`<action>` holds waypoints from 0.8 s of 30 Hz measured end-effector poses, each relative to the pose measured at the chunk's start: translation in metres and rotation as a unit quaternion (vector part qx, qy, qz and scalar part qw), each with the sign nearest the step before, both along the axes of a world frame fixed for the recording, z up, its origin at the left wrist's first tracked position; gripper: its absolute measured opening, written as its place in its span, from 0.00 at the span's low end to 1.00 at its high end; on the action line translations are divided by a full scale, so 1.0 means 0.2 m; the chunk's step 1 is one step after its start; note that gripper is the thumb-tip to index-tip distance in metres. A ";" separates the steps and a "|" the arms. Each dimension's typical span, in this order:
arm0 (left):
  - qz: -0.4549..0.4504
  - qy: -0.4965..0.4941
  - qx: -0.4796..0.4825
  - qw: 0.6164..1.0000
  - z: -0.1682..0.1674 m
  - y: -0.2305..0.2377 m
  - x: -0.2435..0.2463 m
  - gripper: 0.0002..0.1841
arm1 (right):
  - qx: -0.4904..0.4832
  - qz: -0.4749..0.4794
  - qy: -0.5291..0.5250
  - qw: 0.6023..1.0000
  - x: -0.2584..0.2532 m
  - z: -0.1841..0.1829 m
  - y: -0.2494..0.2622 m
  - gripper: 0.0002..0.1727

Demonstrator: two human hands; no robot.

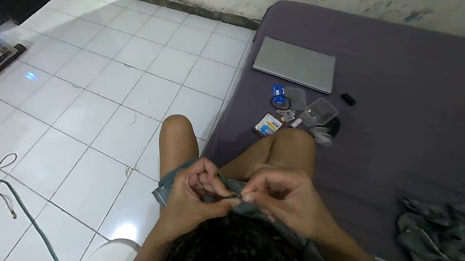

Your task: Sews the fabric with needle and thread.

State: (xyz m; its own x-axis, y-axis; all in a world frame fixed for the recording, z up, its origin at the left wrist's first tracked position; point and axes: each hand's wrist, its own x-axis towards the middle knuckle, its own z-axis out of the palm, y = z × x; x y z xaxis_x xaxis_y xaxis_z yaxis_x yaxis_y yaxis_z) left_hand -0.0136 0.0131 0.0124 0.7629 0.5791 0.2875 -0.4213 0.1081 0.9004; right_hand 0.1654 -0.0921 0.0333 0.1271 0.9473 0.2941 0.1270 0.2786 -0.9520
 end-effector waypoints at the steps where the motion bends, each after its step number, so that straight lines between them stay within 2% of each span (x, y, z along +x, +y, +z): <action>1: 0.000 0.001 0.000 1.000 0.00 0.00 0.00 0.21 | -0.006 0.006 0.009 1.000 0.00 0.00 0.00 0.06; 6: 0.001 -0.002 -0.004 1.000 0.01 0.02 -0.01 0.22 | -0.014 0.022 0.036 0.999 -0.01 0.01 0.01 0.05; 13: -0.001 0.000 0.004 1.000 0.02 0.02 -0.04 0.24 | 0.057 -0.047 -0.097 0.993 -0.03 -0.02 0.01 0.12; 24: 0.020 0.011 0.015 1.000 0.01 0.03 -0.03 0.25 | 0.144 -0.031 -0.246 0.958 -0.03 -0.03 -0.02 0.10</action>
State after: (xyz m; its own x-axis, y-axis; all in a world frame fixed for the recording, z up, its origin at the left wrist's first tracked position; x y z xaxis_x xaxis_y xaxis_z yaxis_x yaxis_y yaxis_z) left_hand -0.0196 0.0184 0.0145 0.7451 0.6011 0.2889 -0.4055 0.0643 0.9118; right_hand 0.1590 -0.0955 0.0280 -0.0414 0.8136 0.5800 0.5655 0.4976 -0.6577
